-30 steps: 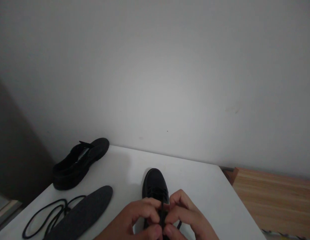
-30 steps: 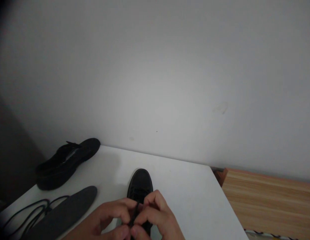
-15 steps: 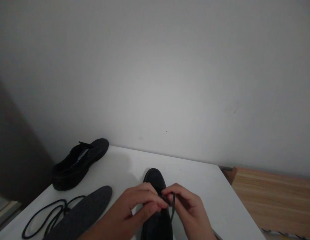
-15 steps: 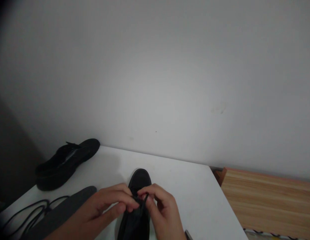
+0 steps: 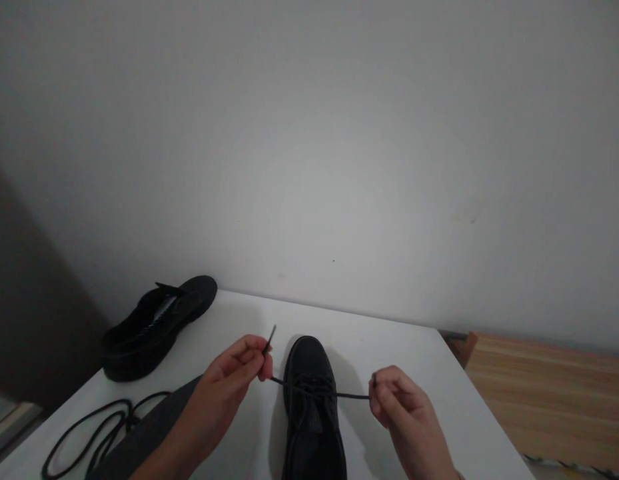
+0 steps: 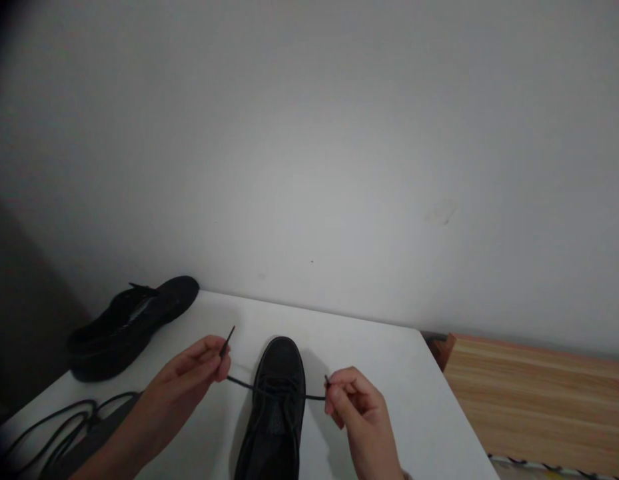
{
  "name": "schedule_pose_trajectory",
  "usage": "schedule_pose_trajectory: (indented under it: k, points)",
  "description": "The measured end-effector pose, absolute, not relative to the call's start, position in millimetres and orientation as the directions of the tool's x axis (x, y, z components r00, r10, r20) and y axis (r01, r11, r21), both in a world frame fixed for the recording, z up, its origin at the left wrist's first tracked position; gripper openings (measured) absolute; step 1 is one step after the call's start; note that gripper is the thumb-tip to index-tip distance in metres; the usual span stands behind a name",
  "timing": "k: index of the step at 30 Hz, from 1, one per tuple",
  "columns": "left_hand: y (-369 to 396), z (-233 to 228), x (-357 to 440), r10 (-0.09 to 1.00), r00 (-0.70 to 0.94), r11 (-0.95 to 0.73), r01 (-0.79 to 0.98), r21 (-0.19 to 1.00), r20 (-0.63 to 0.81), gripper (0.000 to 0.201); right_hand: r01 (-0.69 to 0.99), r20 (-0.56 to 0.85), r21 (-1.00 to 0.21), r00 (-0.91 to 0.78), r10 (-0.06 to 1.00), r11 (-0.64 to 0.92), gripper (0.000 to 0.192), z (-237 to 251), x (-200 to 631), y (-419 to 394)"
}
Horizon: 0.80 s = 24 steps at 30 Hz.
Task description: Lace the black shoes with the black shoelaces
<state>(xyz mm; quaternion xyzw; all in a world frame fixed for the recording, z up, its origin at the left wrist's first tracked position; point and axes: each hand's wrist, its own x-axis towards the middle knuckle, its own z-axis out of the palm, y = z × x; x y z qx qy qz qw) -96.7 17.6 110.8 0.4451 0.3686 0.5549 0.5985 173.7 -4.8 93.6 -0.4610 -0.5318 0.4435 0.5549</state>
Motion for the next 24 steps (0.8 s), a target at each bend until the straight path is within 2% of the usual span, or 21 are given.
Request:
schedule_pose_trajectory:
  k: [3, 5, 8, 11, 15, 24]
  points:
    - [16.1, 106.0, -101.7, 0.978, 0.178, -0.109, -0.023, 0.994, 0.111, 0.014, 0.171, 0.190, -0.965, -0.068, 0.979, 0.199, 0.017, 95.2, 176.7, -9.1]
    - [13.9, 103.0, -103.2, 0.962, 0.221, -0.207, 0.218, 0.954, 0.159, 0.009, 0.242, 0.193, -0.945, -0.126, 0.973, 0.219, 0.012, 96.3, 175.4, -11.1]
    - [11.2, 100.2, -102.9, 0.929, 0.296, -0.334, 0.407, 0.850, 0.223, 0.006, 0.391, 0.205, -0.877, -0.218, 0.954, 0.277, 0.012, 96.4, 170.9, -11.5]
    - [11.0, 99.5, -101.3, 0.868, 0.386, -0.477, 0.477, 0.738, 0.312, 0.008, 0.531, 0.215, -0.771, -0.301, 0.929, 0.351, 0.014, 95.6, 168.0, -10.5]
    - [13.0, 101.2, -100.5, 0.779, 0.492, -0.619, 0.502, 0.604, 0.389, 0.016, 0.597, 0.233, -0.698, -0.333, 0.914, 0.396, 0.016, 96.9, 167.7, -9.9]
    - [12.8, 105.5, -101.5, 0.751, 0.560, -0.647, 0.522, 0.556, 0.349, 0.024, 0.568, 0.266, -0.688, -0.380, 0.886, 0.450, 0.018, 102.6, 164.4, -11.6]
